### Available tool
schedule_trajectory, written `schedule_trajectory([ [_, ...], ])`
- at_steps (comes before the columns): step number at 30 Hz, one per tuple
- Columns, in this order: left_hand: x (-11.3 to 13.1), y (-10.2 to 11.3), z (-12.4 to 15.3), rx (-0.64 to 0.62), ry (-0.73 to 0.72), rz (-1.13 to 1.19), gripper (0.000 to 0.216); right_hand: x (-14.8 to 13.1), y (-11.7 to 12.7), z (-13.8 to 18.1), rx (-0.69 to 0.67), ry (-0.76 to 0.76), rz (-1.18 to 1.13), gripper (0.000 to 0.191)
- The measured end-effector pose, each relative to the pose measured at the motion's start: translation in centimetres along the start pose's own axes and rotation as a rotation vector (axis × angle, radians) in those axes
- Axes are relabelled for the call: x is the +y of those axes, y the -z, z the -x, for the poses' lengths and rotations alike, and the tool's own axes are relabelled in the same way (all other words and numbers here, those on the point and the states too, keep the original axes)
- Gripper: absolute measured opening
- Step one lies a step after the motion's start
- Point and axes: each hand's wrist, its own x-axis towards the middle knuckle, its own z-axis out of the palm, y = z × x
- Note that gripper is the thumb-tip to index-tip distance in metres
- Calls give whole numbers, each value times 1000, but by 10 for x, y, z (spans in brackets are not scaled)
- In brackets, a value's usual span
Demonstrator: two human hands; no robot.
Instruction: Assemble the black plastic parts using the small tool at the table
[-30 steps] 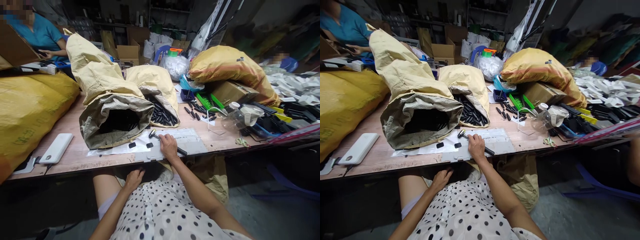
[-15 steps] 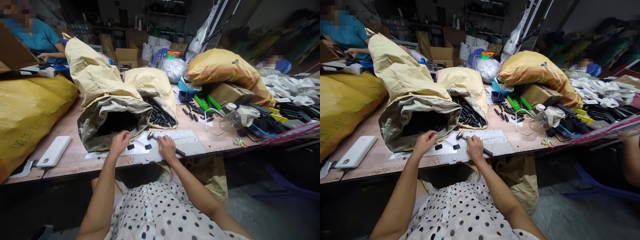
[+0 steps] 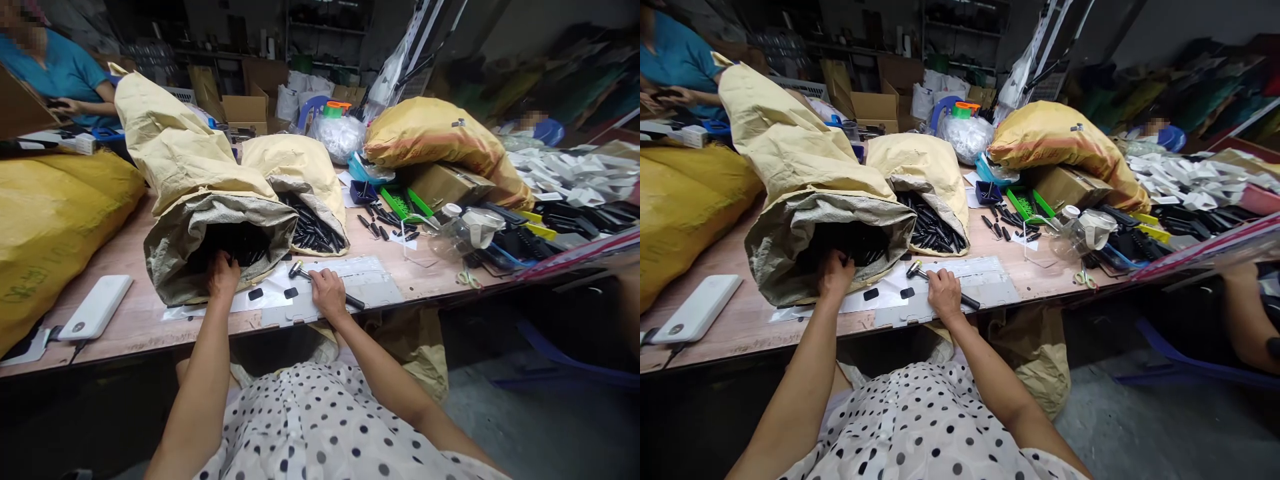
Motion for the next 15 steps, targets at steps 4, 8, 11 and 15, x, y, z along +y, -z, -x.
schedule_trajectory([
  [4, 3, 13, 35, -111, -165, 100, 21, 0, 1, -1, -8, -6, 4, 30],
  [8, 2, 7, 76, -380, -440, 198, 21, -1, 3, -1, -23, -16, 8, 31],
  [11, -3, -4, 91, -415, -483, 222, 11, -1, 4, 0, -23, -12, 10, 31],
  [15, -9, -12, 91, -391, -511, 266, 9, 0, 4, -1, -14, -10, 4, 30],
])
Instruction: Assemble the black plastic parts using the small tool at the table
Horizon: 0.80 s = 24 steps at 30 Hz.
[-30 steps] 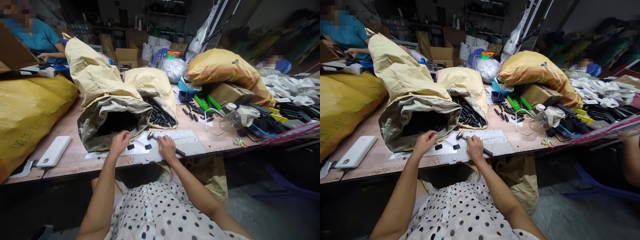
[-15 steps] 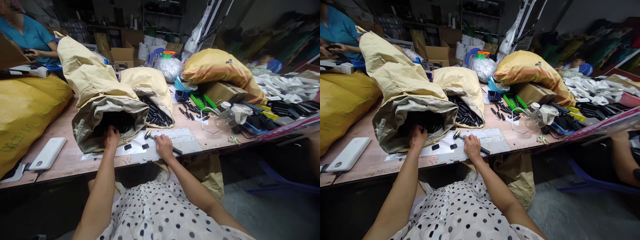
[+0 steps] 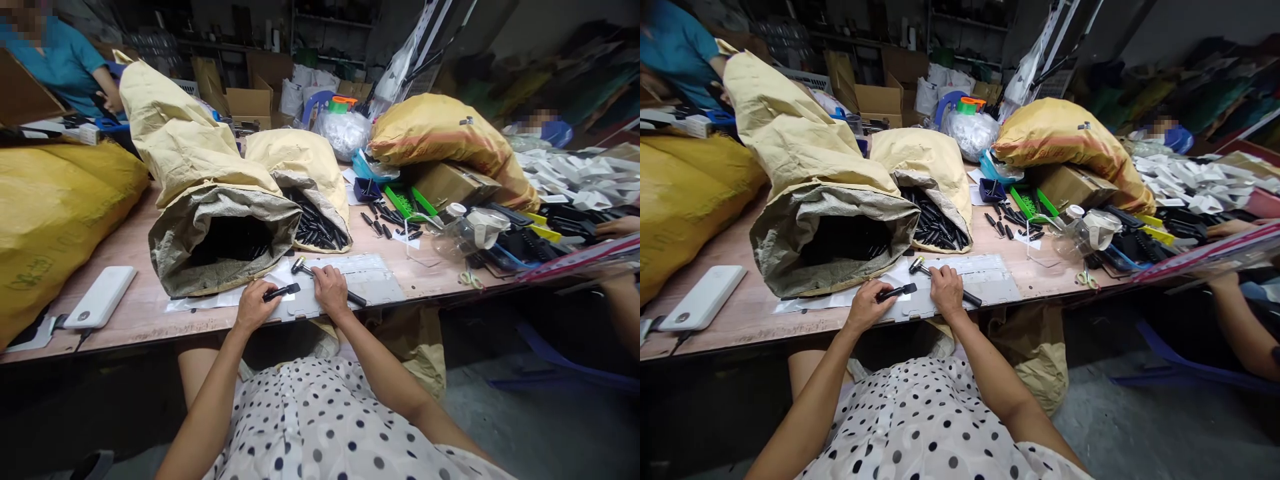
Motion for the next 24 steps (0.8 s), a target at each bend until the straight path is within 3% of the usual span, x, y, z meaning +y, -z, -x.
schedule_trajectory([
  [6, -4, -1, -1, 6, 3, 28, 11, 1, 4, -1, -20, -41, -96, 32],
  [15, 3, -5, -10, -16, 130, 22, 10, -20, 24, 36, 5, -21, -548, 38],
  [24, 1, -8, -7, 15, 98, -3, 13, -29, 34, 47, -30, 26, -463, 40],
])
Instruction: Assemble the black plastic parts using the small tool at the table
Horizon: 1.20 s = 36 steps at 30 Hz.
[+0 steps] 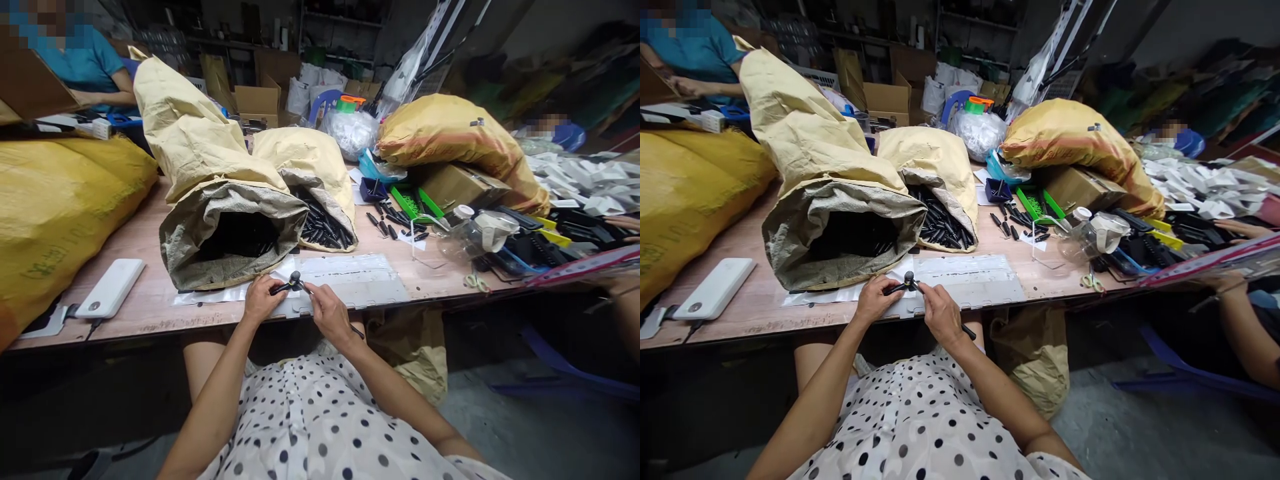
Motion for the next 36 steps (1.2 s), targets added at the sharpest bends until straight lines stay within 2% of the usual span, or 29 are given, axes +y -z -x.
schedule_trajectory([
  [4, -2, -2, 0, 7, -16, -1, 13, -4, 1, -3, 21, 29, 11, 41],
  [11, -1, -2, 0, 9, -23, -9, 13, -7, -8, 1, -54, 83, 27, 42],
  [17, 2, -3, 1, 29, -30, -40, 11, 19, -5, -25, 56, 24, 164, 40],
  [21, 2, -3, 2, 34, -44, -64, 11, 45, -7, -48, 53, -31, 364, 35],
  [24, 2, -3, 3, 32, -45, -84, 9, 57, -12, -54, 49, -53, 451, 33],
  [36, -1, 5, 11, -19, -164, -70, 12, 54, -16, -51, 53, -40, 462, 31],
])
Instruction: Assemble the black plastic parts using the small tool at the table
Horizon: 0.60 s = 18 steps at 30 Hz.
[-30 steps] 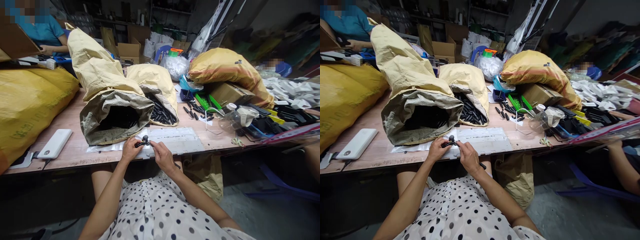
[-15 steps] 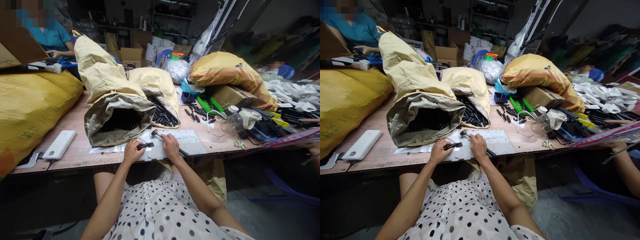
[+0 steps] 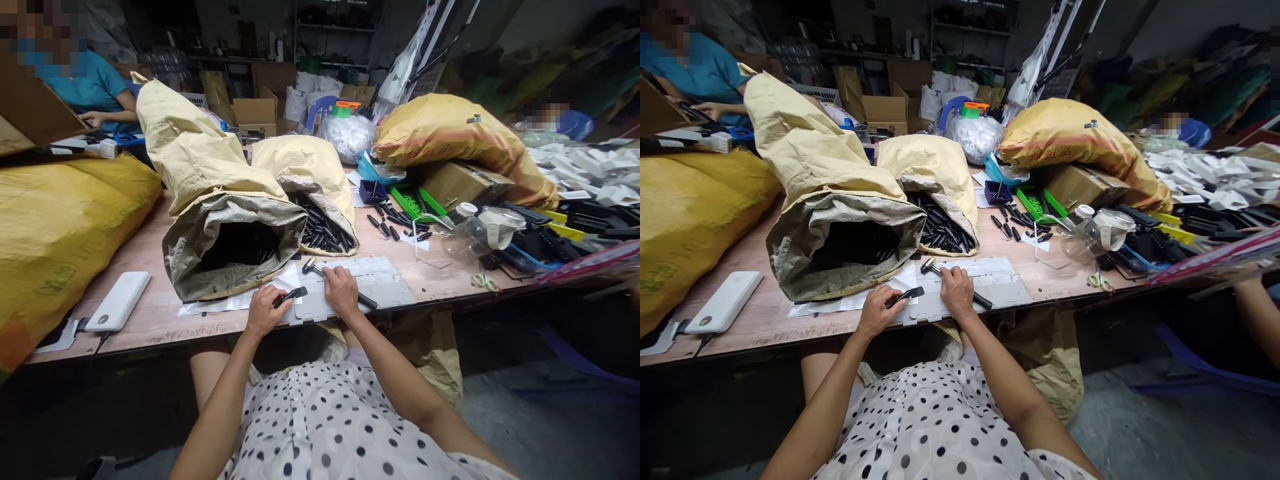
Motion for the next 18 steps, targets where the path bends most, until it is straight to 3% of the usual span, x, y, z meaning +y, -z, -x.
schedule_trajectory([
  [12, 12, 10, 14, -53, -153, 86, 20, -3, 1, 0, 5, -12, -11, 30],
  [18, 17, 7, 50, -138, -253, 28, 12, -3, 1, 1, 18, -10, -21, 28],
])
